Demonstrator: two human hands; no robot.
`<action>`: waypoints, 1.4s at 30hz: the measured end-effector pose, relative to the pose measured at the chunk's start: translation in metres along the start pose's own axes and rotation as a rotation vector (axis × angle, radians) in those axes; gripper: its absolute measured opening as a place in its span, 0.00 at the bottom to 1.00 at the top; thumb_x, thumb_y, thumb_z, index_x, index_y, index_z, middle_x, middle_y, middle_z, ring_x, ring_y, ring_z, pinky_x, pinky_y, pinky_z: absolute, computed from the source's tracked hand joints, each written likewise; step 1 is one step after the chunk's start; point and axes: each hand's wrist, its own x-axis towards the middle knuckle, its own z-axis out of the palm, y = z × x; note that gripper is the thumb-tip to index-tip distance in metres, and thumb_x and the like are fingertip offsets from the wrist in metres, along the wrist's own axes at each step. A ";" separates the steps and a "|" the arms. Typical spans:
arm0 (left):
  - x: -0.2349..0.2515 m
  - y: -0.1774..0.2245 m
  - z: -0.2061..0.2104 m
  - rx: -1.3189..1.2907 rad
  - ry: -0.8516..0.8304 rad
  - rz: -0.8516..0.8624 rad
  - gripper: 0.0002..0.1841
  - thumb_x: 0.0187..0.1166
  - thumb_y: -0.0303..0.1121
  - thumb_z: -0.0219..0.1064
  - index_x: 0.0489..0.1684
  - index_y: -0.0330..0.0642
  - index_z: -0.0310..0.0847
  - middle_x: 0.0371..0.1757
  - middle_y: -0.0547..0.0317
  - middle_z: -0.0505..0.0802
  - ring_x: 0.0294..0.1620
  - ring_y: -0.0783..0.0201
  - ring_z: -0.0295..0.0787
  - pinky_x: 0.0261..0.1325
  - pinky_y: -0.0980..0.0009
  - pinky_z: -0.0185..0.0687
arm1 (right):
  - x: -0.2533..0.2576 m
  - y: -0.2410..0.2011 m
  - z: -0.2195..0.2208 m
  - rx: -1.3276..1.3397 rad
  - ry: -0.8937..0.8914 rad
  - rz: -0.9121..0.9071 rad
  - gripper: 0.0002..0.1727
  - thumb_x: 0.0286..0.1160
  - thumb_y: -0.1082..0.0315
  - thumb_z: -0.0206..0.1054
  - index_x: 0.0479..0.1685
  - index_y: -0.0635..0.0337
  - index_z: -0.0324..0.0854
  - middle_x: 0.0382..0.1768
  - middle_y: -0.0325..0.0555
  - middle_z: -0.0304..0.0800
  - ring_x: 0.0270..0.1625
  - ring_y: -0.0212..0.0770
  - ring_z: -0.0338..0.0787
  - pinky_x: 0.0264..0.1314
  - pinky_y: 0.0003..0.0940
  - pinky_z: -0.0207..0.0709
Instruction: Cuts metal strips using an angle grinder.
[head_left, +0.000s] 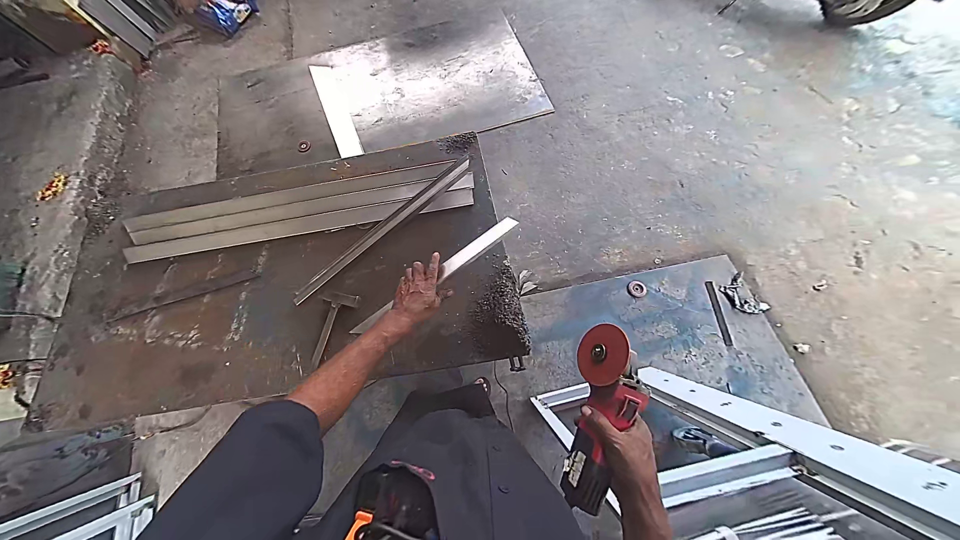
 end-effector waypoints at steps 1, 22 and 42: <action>-0.005 0.009 0.014 0.029 -0.036 -0.009 0.44 0.86 0.61 0.57 0.96 0.43 0.48 0.81 0.28 0.73 0.80 0.31 0.71 0.77 0.36 0.68 | 0.000 0.000 -0.001 0.022 -0.005 -0.002 0.33 0.45 0.58 0.82 0.56 0.62 0.81 0.35 0.42 0.92 0.34 0.33 0.93 0.38 0.35 0.89; -0.019 0.024 0.063 -0.287 0.032 0.180 0.35 0.64 0.59 0.75 0.67 0.43 0.88 0.54 0.49 0.93 0.52 0.57 0.92 0.60 0.58 0.88 | 0.025 0.011 -0.015 0.039 -0.076 0.023 0.35 0.41 0.56 0.84 0.56 0.61 0.82 0.37 0.43 0.93 0.36 0.37 0.94 0.40 0.37 0.92; 0.065 0.059 0.077 -0.499 0.110 0.124 0.30 0.65 0.61 0.75 0.60 0.50 0.93 0.48 0.56 0.94 0.45 0.63 0.91 0.53 0.61 0.88 | 0.130 -0.067 0.045 -0.291 -0.246 -0.019 0.37 0.43 0.51 0.84 0.59 0.57 0.80 0.41 0.39 0.93 0.43 0.33 0.94 0.49 0.37 0.90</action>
